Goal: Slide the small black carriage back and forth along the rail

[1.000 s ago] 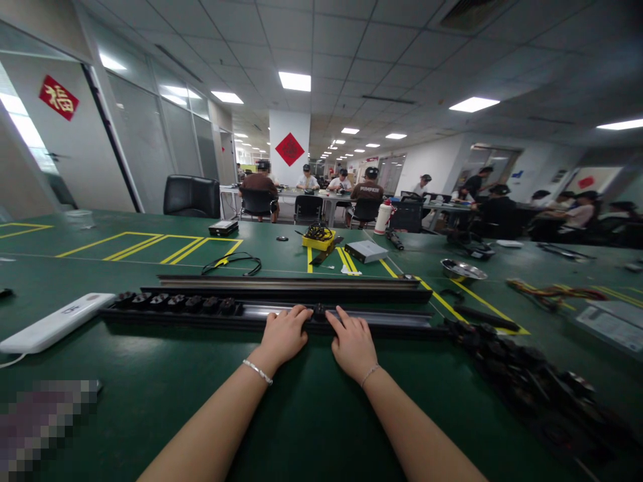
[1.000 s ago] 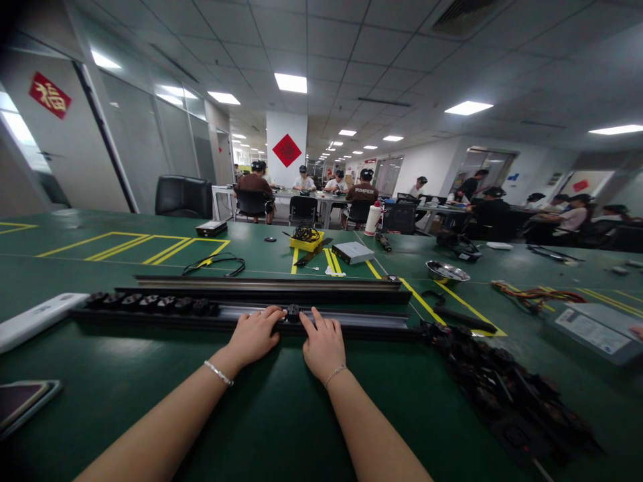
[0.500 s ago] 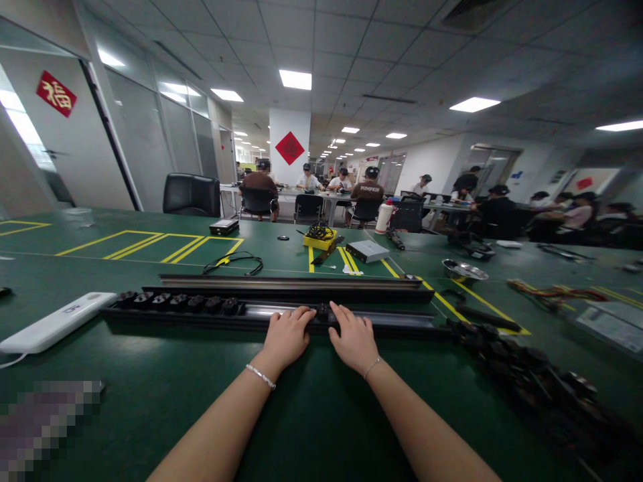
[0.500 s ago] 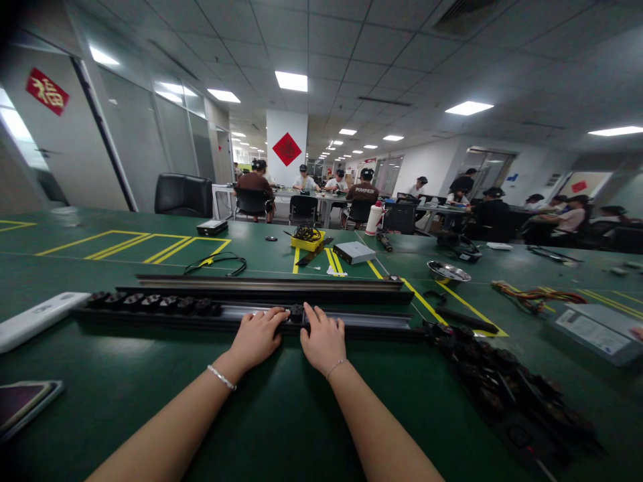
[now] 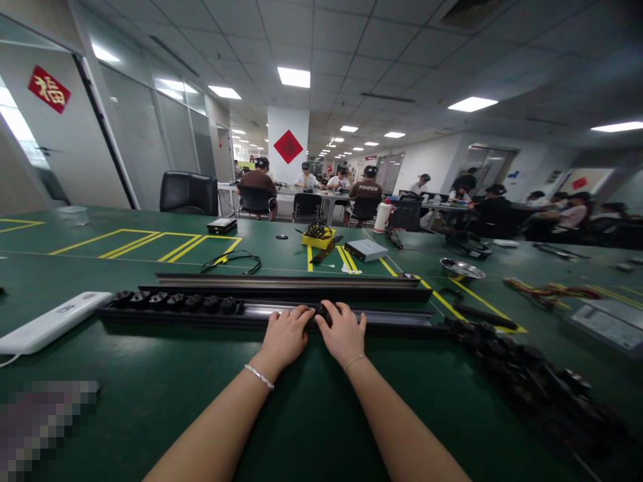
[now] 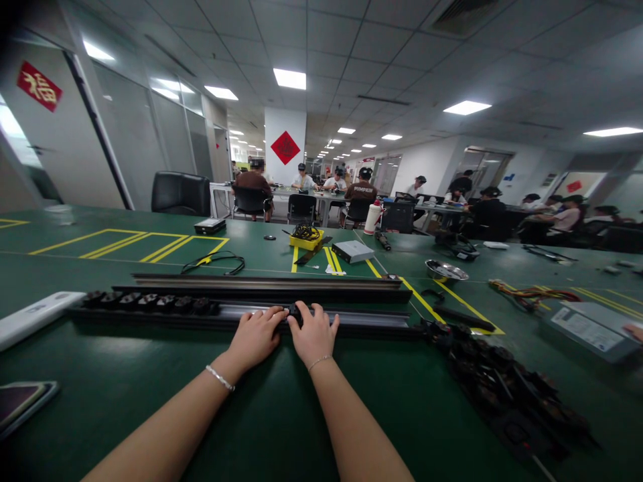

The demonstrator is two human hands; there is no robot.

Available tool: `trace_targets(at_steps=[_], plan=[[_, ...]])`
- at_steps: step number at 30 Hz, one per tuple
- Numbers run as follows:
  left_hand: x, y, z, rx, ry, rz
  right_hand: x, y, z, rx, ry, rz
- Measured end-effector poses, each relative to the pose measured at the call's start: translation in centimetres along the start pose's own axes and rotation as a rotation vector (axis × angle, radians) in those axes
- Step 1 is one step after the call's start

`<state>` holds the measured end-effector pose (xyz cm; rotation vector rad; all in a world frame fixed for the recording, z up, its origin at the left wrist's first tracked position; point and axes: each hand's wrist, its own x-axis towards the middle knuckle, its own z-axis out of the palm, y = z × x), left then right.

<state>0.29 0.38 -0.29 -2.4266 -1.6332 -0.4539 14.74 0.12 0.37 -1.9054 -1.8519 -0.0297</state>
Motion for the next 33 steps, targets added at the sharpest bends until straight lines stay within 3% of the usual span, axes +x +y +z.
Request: trace_targets(at_steps=[5,19,33], plan=[[-0.13,0.11,-0.32,-0.003,-0.005,0.006,0.06,-0.34,0.24,-0.007,0.087,-0.067],[-0.15,-0.05,-0.11,-0.014,-0.012,0.017,0.59,-0.34,0.07,0.015,0.018,-0.061],[-0.22,0.16,-0.48,0.002,-0.040,0.009,0.63,-0.23,0.62,0.058,0.076,-0.027]])
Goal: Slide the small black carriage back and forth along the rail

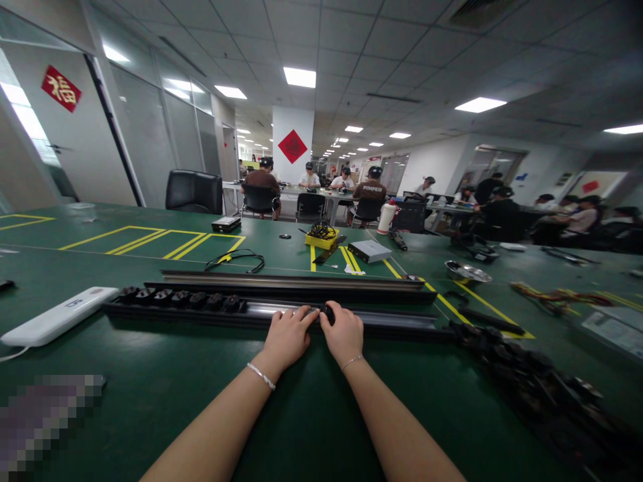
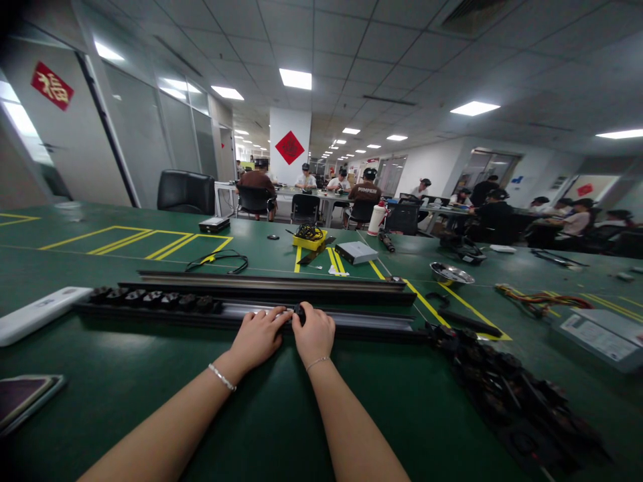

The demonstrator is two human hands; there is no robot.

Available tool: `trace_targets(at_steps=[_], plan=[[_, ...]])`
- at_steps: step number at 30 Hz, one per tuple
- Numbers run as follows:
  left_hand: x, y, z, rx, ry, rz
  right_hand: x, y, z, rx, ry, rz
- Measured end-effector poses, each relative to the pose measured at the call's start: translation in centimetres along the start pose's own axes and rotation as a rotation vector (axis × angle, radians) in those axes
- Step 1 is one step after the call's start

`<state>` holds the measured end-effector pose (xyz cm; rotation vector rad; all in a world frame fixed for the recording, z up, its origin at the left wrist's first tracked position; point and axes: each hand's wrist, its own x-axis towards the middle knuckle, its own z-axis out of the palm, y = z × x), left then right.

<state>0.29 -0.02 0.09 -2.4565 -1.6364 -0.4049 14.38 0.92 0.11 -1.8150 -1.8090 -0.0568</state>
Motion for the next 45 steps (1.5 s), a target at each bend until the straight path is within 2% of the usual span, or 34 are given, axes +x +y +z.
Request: trace_targets(at_steps=[5,11,20,32,45], plan=[[0.00,0.05,-0.07,0.001,-0.010,-0.007,-0.06,-0.21,-0.07,-0.008,-0.023,0.018],[-0.15,0.22,-0.18,0.013,0.003,0.007,-0.14,-0.28,0.20,0.019,0.023,0.010],[-0.15,0.16,0.13,0.016,0.005,0.007,0.02,-0.45,-0.12,-0.016,-0.033,0.032],[0.11,-0.02,0.52,-0.029,0.040,-0.008,-0.05,-0.17,0.56,0.076,0.031,0.018],[-0.04,0.01,0.69,0.012,0.063,0.012,0.08,-0.15,0.73,0.125,0.039,0.038]])
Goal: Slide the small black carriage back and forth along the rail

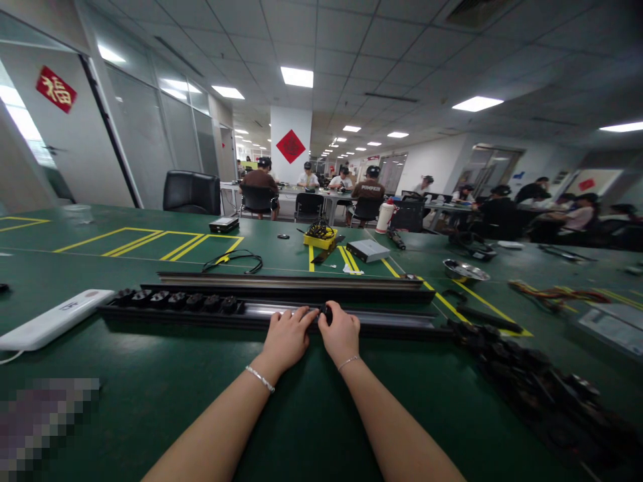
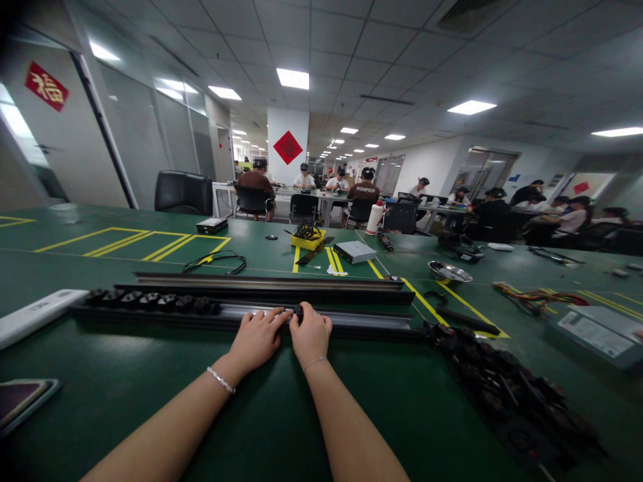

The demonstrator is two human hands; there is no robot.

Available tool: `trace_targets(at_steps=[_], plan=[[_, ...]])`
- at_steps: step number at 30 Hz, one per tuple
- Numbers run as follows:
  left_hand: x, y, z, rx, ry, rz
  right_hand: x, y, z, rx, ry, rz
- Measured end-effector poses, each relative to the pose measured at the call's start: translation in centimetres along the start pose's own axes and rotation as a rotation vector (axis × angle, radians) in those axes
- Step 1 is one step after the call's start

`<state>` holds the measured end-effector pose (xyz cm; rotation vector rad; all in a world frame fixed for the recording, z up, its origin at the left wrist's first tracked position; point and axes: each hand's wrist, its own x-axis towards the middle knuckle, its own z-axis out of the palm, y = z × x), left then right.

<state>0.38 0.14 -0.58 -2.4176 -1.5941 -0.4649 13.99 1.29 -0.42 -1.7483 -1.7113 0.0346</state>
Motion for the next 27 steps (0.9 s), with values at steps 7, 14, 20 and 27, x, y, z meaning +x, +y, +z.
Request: trace_targets(at_steps=[7,14,20,27], plan=[[-0.05,-0.05,0.05,0.011,0.007,0.006,0.02,0.04,0.09,0.031,0.008,-0.004],[-0.01,-0.06,0.31,0.006,0.027,0.005,0.02,-0.03,0.03,0.030,0.011,-0.001],[-0.04,-0.03,0.12,0.004,0.019,0.001,0.05,-0.15,-0.19,0.016,-0.002,0.007],[-0.03,0.02,0.07,0.013,0.004,-0.002,0.01,-0.07,-0.23,-0.017,0.006,0.002]])
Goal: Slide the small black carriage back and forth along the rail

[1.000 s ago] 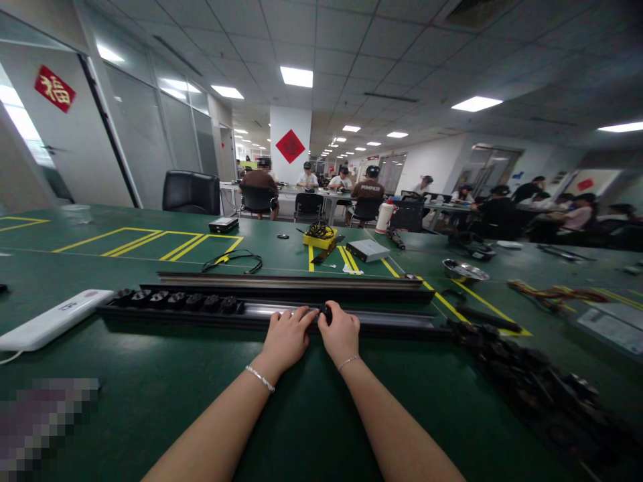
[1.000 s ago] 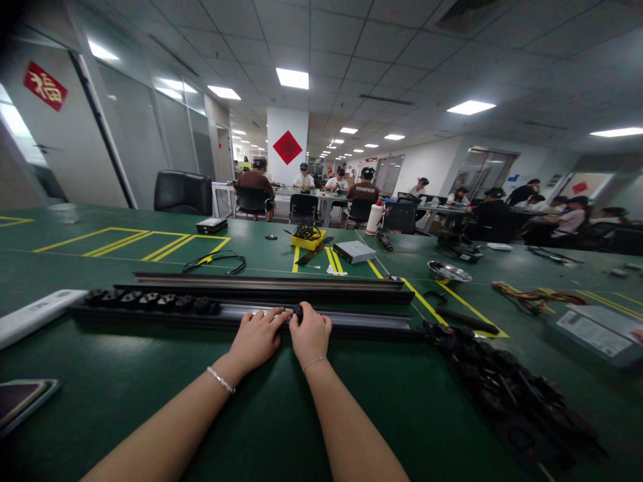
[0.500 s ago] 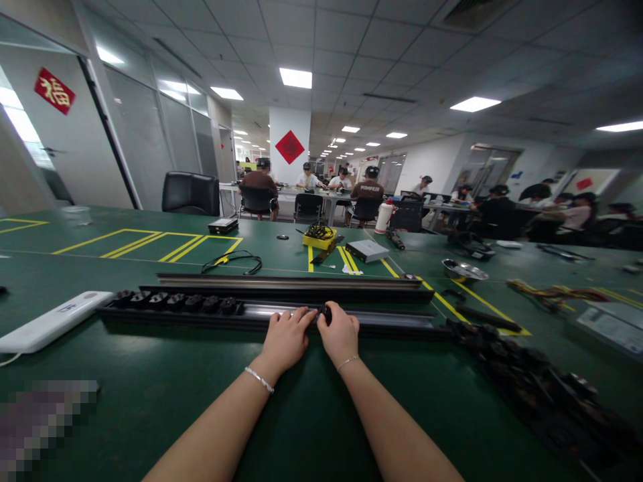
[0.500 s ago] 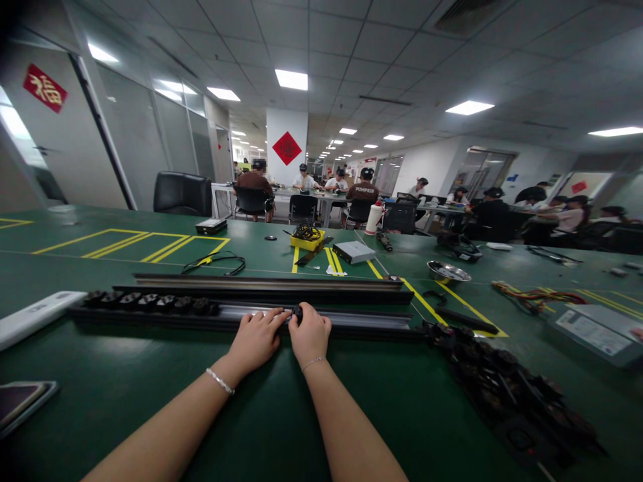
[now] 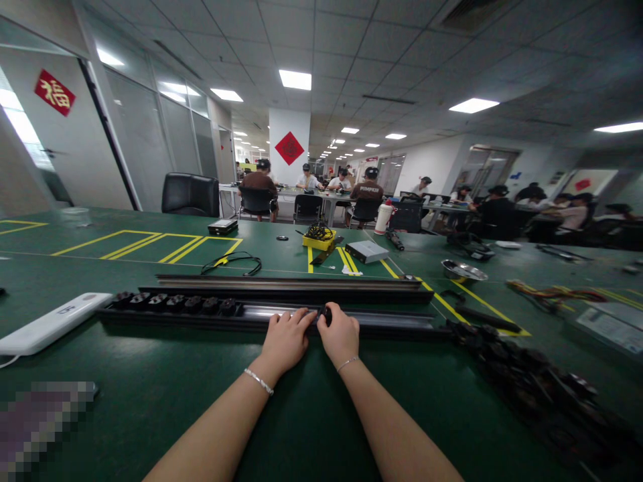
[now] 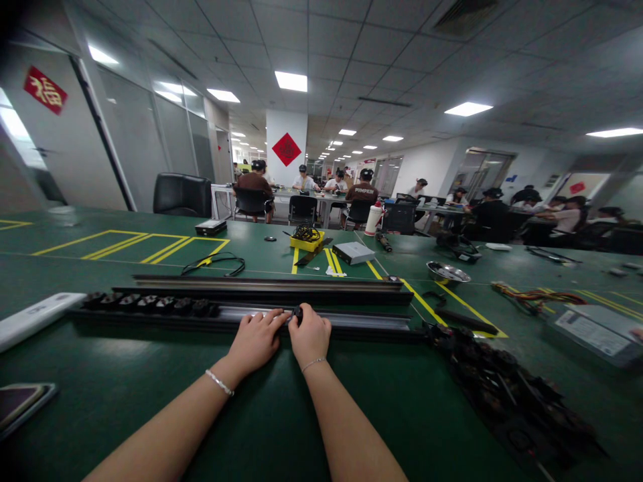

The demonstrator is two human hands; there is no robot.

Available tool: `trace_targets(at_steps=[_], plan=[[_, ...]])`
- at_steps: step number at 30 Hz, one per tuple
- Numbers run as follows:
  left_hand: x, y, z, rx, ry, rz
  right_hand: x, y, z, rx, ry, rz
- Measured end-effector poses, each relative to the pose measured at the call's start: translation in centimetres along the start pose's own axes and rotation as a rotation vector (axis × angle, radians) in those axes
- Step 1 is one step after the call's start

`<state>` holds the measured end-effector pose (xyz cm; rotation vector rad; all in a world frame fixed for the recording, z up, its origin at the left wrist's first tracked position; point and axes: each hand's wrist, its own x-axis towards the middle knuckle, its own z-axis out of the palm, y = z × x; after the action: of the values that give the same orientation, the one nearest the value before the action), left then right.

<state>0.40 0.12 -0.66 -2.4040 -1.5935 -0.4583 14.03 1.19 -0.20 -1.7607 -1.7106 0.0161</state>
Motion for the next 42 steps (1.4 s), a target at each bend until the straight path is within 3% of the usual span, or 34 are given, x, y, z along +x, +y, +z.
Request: trace_targets(at_steps=[42], plan=[[-0.09,-0.04,0.58,-0.007,0.039,-0.007,0.02,-0.29,-0.59,-0.035,-0.027,0.008]])
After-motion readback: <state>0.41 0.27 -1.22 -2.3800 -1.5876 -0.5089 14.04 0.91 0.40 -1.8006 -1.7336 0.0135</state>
